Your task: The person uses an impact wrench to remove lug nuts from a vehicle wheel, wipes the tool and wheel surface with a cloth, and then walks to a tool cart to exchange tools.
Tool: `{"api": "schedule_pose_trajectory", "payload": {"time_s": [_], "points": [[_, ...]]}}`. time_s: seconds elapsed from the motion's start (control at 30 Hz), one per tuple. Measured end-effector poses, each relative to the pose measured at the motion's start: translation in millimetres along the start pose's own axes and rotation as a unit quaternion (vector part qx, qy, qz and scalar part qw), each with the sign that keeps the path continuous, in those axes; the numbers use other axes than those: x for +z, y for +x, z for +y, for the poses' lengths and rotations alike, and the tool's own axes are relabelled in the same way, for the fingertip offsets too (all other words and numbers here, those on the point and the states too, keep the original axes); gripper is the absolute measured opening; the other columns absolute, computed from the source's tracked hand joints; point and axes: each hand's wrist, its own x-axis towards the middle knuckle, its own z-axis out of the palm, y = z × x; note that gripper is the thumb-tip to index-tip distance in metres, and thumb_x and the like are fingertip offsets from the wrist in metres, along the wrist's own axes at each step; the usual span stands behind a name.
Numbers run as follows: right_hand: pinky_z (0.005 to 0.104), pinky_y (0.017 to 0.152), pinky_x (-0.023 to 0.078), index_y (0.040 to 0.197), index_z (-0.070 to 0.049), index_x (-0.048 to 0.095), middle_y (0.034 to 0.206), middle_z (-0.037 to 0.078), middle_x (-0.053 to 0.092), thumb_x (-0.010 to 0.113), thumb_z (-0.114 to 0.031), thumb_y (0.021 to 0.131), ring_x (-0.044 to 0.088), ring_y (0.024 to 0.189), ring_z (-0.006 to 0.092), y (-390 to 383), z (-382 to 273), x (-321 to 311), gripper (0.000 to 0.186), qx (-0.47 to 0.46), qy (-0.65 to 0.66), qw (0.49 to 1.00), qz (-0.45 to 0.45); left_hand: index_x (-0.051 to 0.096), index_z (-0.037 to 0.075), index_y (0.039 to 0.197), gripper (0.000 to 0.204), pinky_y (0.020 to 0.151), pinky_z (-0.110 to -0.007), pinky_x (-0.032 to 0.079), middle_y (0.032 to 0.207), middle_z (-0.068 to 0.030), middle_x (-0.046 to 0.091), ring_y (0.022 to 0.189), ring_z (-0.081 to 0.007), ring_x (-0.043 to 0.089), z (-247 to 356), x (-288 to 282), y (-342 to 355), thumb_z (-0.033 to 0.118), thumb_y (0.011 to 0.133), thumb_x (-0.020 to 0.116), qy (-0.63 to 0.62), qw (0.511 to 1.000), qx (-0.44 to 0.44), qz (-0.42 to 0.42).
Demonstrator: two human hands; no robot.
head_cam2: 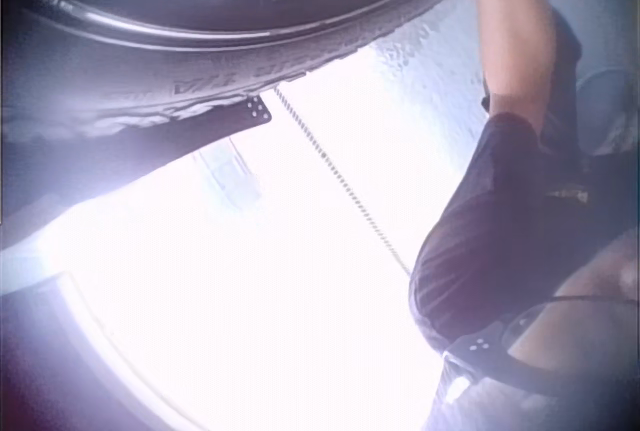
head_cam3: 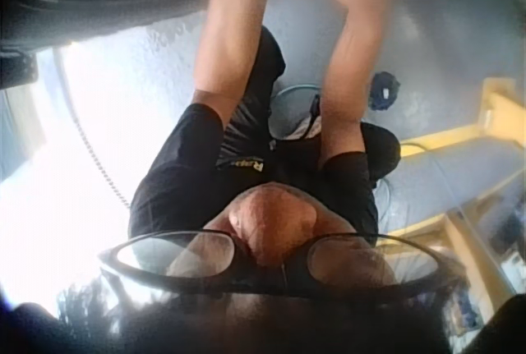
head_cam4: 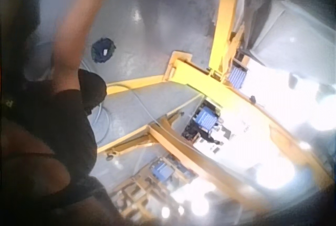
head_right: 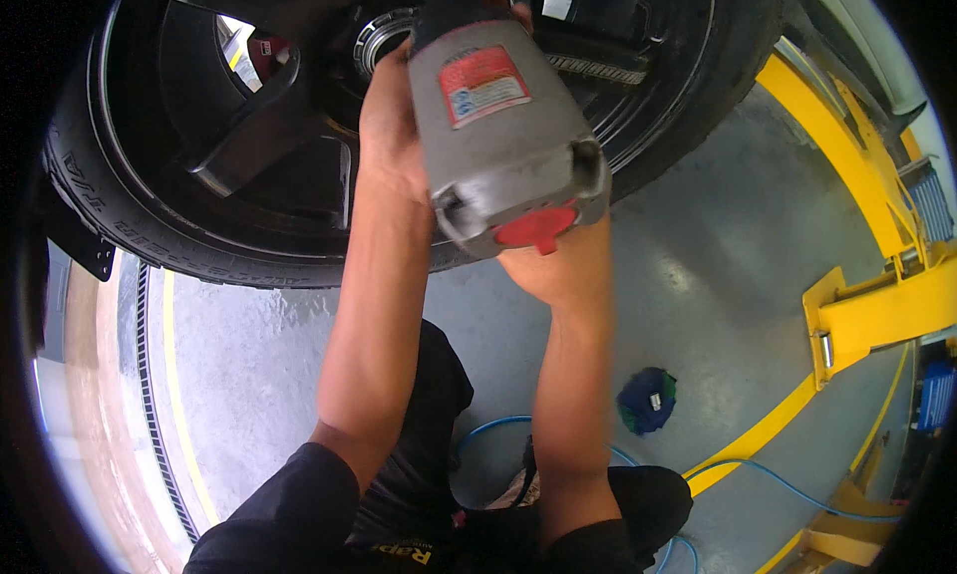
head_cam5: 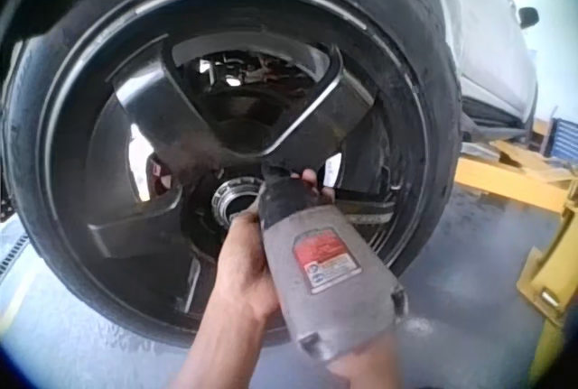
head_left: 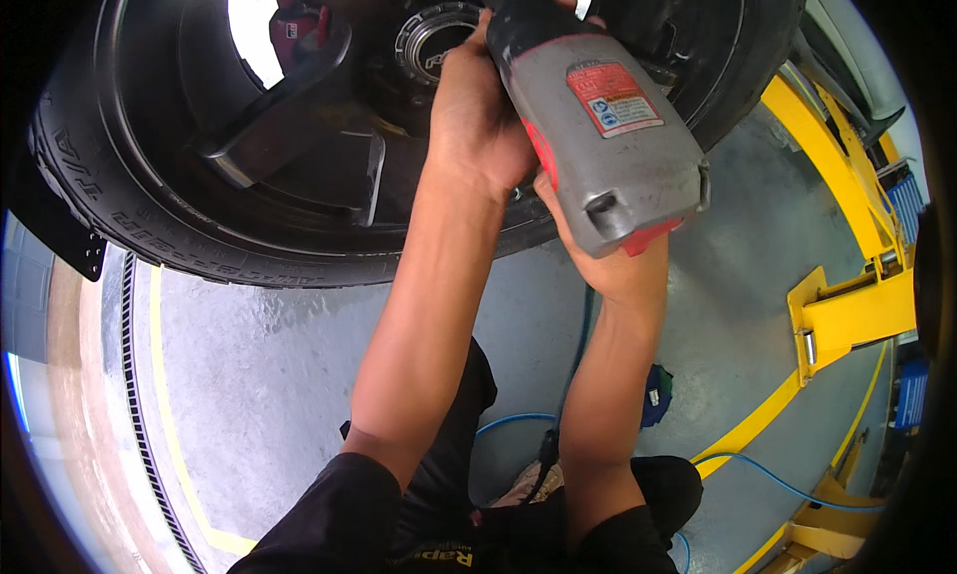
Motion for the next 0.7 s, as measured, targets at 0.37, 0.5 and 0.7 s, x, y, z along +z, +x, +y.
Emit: {"api": "schedule_pose_trajectory", "payload": {"time_s": [0.37, 0.5, 0.7], "points": [[0.0362, 0.08, 0.054, 0.112, -0.001, 0.071, 0.1, 0.008, 0.073, 0.079, -0.004, 0.085, 0.068, 0.09, 0.0228, -50, 3, -28, 0.029, 0.056, 0.007, 0.998, -0.042, 0.06, 0.003, 0.118, 0.045, 0.103, -0.047, 0.051, 0.12, -0.0129, 0.071, 0.112, -0.0333, 0.063, -36, 17, -43, 0.037, 0.111, 0.031, 0.011, 0.995, 0.075, 0.066], [0.037, 0.089, 0.055, 0.121, -0.003, 0.07, 0.112, 0.011, 0.074, 0.081, -0.006, 0.084, 0.07, 0.104, 0.025, -73, 7, 21, 0.039, 0.137, 0.193, 0.97, -0.059, 0.058, 0.004, 0.126, 0.044, 0.099, -0.046, 0.052, 0.126, -0.0133, 0.07, 0.107, -0.0337, 0.064, -6, 5, -69, 0.035, 0.108, 0.032, 0.05, 0.977, 0.131, 0.16], [0.0374, 0.09, 0.053, 0.136, 0.003, 0.053, 0.116, 0.022, 0.067, 0.087, -0.014, 0.065, 0.069, 0.104, 0.0341, -73, -11, 59, 0.08, 0.009, 0.121, 0.987, -0.101, 0.06, 0.005, 0.12, 0.041, 0.091, -0.045, 0.056, 0.119, -0.0128, 0.072, 0.1, -0.0338, 0.066, 31, 8, -91, 0.037, 0.107, 0.038, 0.061, 0.971, 0.114, 0.2]]}}
